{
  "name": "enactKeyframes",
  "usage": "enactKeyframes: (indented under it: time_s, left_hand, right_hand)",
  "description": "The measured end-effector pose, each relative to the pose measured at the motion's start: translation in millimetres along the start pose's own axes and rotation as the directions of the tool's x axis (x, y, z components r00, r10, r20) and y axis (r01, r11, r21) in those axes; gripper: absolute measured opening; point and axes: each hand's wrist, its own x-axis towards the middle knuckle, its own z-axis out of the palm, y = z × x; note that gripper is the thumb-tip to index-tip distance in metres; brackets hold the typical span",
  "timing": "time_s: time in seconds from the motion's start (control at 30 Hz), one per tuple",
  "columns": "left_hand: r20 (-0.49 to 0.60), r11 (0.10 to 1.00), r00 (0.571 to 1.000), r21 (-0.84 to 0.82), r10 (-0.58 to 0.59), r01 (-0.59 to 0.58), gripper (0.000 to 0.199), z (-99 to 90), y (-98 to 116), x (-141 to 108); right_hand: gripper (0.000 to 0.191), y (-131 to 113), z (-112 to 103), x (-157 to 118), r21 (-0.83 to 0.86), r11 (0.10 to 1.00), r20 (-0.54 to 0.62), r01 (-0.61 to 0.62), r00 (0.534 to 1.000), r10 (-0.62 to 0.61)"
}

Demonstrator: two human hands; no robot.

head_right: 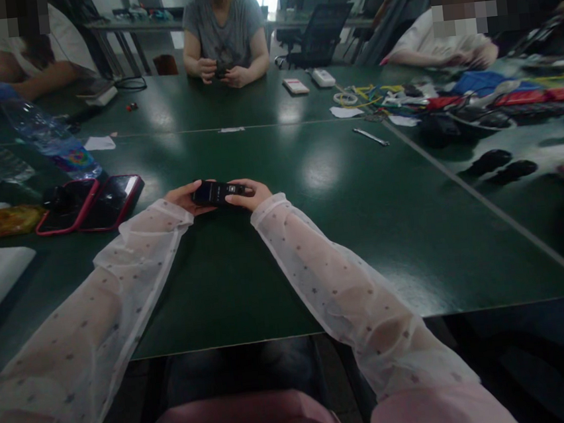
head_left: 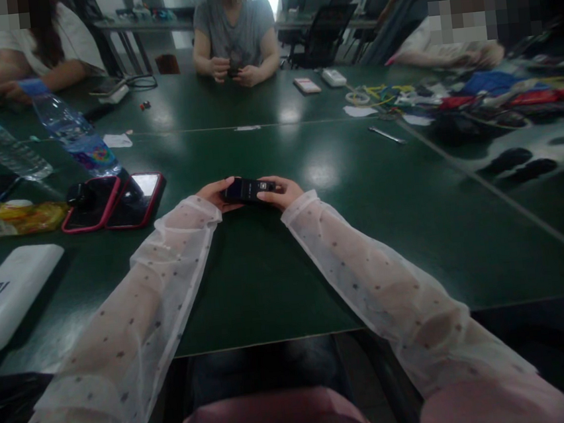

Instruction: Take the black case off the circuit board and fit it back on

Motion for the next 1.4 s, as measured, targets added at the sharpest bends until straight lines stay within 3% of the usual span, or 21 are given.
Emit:
enactKeyframes:
  time_s: [0.27, 0.5, 0.73, 0.87, 1.03, 1.2, 1.4]
  left_hand:
    - [0.061, 1.0, 0.998, -0.022, -0.018, 0.019, 0.047, -7.0, -1.2, 4.9]
    - [-0.008, 0.999, 0.999, -0.006, -0.039, 0.039, 0.047, -3.9, -0.8, 5.6]
    - [0.023, 1.0, 1.0, -0.017, -0.012, 0.013, 0.055, -7.6, -3.6, 8.9]
    - [0.062, 1.0, 0.998, -0.022, -0.009, 0.01, 0.058, -13.8, -5.5, 15.2]
    - [0.088, 0.999, 0.996, -0.048, -0.013, 0.017, 0.058, -18.4, -7.4, 20.5]
    - [0.087, 0.999, 0.996, -0.055, 0.003, 0.002, 0.061, -17.1, -8.2, 19.1]
    - [0.082, 0.999, 0.997, -0.048, -0.013, 0.017, 0.065, -16.0, -7.3, 19.5]
  right_hand:
    - [0.062, -2.1, 6.3, -2.3, -0.048, 0.998, -0.02, 0.033, 0.999, -0.034]
    - [0.055, 6.9, 7.4, 1.0, -0.224, 0.952, -0.019, 0.21, 0.976, -0.219]
    - [0.048, 13.4, 8.6, 3.5, -0.267, 0.895, 0.019, 0.357, 0.931, -0.366]
    - [0.049, 8.5, 11.8, -2.4, -0.283, 0.884, -0.003, 0.373, 0.921, -0.39]
    - [0.07, 10.4, 13.8, -1.3, -0.331, 0.873, 0.017, 0.359, 0.927, -0.375]
    - [0.06, 16.3, 13.1, 1.2, -0.45, 0.831, -0.034, 0.327, 0.924, -0.382]
    - [0.064, 15.0, 10.6, 3.0, -0.328, 0.872, -0.079, 0.363, 0.909, -0.408]
